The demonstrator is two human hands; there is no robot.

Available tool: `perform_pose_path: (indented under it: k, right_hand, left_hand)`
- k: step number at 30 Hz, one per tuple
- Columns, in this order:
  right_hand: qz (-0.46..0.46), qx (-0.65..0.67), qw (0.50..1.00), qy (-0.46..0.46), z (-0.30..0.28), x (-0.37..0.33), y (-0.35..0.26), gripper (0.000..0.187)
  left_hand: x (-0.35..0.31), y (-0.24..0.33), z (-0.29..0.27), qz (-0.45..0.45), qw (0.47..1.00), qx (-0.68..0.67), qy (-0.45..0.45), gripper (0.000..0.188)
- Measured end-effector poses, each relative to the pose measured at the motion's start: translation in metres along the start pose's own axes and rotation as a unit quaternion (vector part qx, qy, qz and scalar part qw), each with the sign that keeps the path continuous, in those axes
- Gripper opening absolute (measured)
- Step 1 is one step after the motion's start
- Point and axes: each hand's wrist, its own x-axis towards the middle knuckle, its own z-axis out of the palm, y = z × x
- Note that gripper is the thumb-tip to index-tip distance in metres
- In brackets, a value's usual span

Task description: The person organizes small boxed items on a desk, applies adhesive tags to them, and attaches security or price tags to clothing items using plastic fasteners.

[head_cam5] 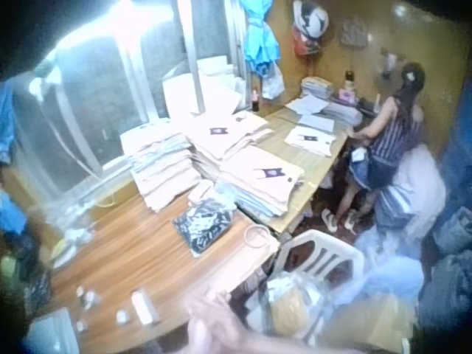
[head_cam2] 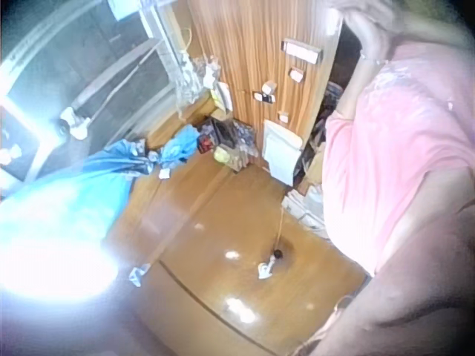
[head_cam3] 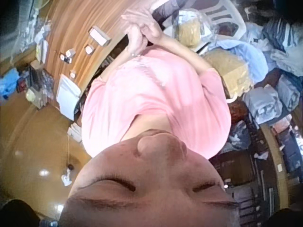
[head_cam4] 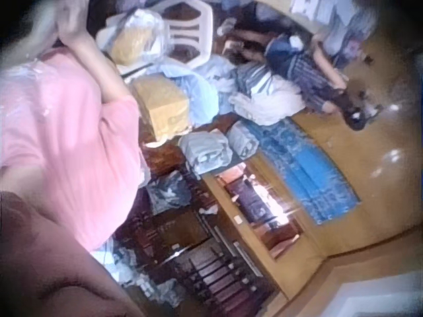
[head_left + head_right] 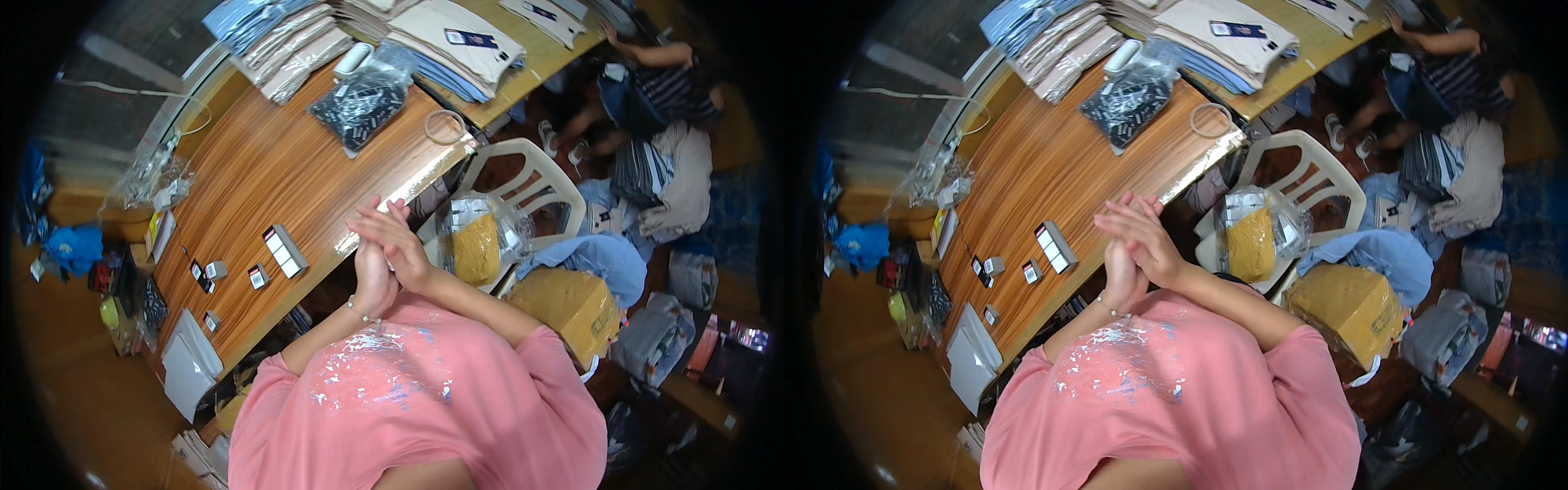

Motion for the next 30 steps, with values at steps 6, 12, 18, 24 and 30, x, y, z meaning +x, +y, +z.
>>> perform_pose_path:
  k: [6, 12, 18, 24, 30]
  right_hand:
    - [0.062, -0.108, 0.969, 0.214, -0.007, 0.015, 0.013, 0.051]
    - [0.161, -0.278, 0.917, 0.235, 0.005, -0.012, 0.043, 0.037]
    - [0.258, -0.192, 0.895, 0.310, -0.011, -0.083, 0.071, 0.032]
    - [0.411, -0.133, 0.815, 0.387, -0.064, -0.195, 0.074, 0.026]
    - [0.402, -0.369, 0.784, 0.297, -0.165, -0.218, 0.119, 0.020]
  left_hand:
    - [0.009, -0.002, 0.002, -0.094, 0.990, 0.046, -0.089, 0.053]
    - [0.015, -0.019, -0.018, -0.224, 0.964, -0.047, -0.135, 0.052]
    - [0.051, -0.078, -0.071, -0.297, 0.953, 0.009, -0.058, 0.017]
    - [0.073, -0.108, -0.096, -0.269, 0.935, 0.199, -0.117, 0.019]
    - [0.072, -0.124, -0.083, -0.276, 0.840, 0.415, -0.213, 0.032]
